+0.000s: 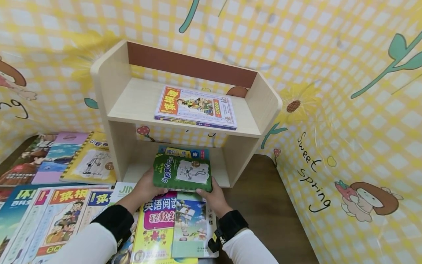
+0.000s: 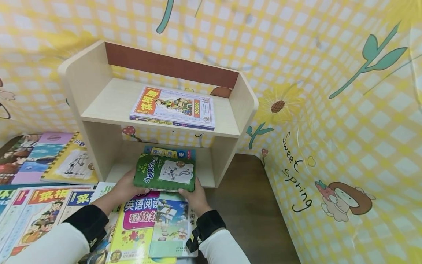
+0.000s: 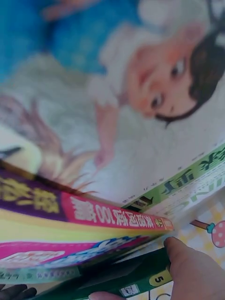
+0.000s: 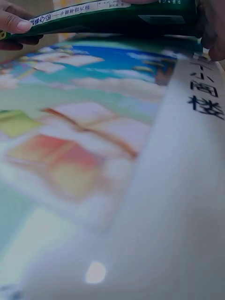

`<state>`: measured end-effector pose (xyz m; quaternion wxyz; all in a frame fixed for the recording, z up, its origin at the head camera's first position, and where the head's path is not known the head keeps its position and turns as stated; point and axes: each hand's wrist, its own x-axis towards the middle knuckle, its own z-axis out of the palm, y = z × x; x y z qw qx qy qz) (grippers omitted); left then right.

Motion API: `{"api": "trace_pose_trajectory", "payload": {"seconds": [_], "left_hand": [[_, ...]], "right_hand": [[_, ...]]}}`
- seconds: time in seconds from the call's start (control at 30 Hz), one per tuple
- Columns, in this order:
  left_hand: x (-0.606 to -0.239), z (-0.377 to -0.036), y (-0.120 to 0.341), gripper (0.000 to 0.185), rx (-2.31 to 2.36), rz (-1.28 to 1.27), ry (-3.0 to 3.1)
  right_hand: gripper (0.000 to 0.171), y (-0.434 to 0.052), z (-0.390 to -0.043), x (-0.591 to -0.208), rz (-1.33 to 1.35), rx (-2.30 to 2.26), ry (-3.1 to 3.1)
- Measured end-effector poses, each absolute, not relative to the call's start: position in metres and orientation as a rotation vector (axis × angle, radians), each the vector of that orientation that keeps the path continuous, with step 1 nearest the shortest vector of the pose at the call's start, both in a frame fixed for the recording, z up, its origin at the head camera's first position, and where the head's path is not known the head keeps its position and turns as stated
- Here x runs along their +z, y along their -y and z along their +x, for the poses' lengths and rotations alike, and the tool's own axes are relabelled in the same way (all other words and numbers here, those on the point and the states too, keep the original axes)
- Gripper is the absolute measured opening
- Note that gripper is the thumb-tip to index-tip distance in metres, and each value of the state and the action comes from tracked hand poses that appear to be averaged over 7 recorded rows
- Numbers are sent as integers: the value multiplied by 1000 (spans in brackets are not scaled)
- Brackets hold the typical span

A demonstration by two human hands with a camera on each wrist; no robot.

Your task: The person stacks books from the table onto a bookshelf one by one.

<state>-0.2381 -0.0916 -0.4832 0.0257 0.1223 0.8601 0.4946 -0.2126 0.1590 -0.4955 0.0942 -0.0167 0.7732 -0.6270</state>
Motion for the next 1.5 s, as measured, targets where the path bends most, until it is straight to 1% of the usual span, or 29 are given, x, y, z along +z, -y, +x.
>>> {"api": "trace_pose_trajectory", "payload": {"seconds": [0.13, 0.23, 0.33, 0.5, 0.6, 0.7, 0.73, 0.83, 0.93, 0.97, 1.03, 1.2, 1.3, 1.37, 1.5], "left_hand": [[-487, -243, 89, 90, 1465, 345, -2673], [-488, -246, 87, 91, 1374, 290, -2684], [-487, -250, 84, 94, 1284, 243, -2686], [-484, -260, 80, 96, 1166, 173, -2673], [-485, -264, 77, 96, 1143, 165, -2686], [-487, -268, 74, 95, 1158, 171, -2709], [-488, -270, 73, 94, 1167, 177, -2716], [-489, -274, 72, 95, 1165, 160, -2723], [-489, -278, 71, 94, 1153, 140, -2733], [-489, -279, 71, 94, 1157, 134, -2735], [-488, -281, 72, 92, 1177, 146, -2742], [-488, -285, 72, 89, 1192, 121, -2727], [-489, -287, 72, 89, 1167, 96, -2719], [-489, -287, 71, 88, 1155, 96, -2722], [-489, -287, 69, 88, 1134, 101, -2738]], "right_hand": [[78, -159, -221, -507, -121, -1813, -2395], [82, -161, -229, -521, -168, -1728, -2514], [84, -161, -235, -526, -131, -1652, -2585], [80, -158, -244, -514, 18, -1494, -2639], [78, -158, -251, -515, 99, -1423, -2654], [81, -161, -263, -531, 132, -1417, -2671], [84, -164, -269, -544, 93, -1430, -2690], [89, -168, -279, -555, 49, -1443, -2695], [86, -168, -280, -546, -33, -1495, -2695], [84, -165, -279, -534, -22, -1507, -2678], [77, -163, -278, -524, -93, -1515, -2704], [64, -161, -281, -515, -175, -1442, -2770], [61, -162, -284, -517, -200, -1437, -2789], [63, -162, -285, -519, -196, -1441, -2785], [70, -163, -284, -520, -80, -1452, -2730]]}}
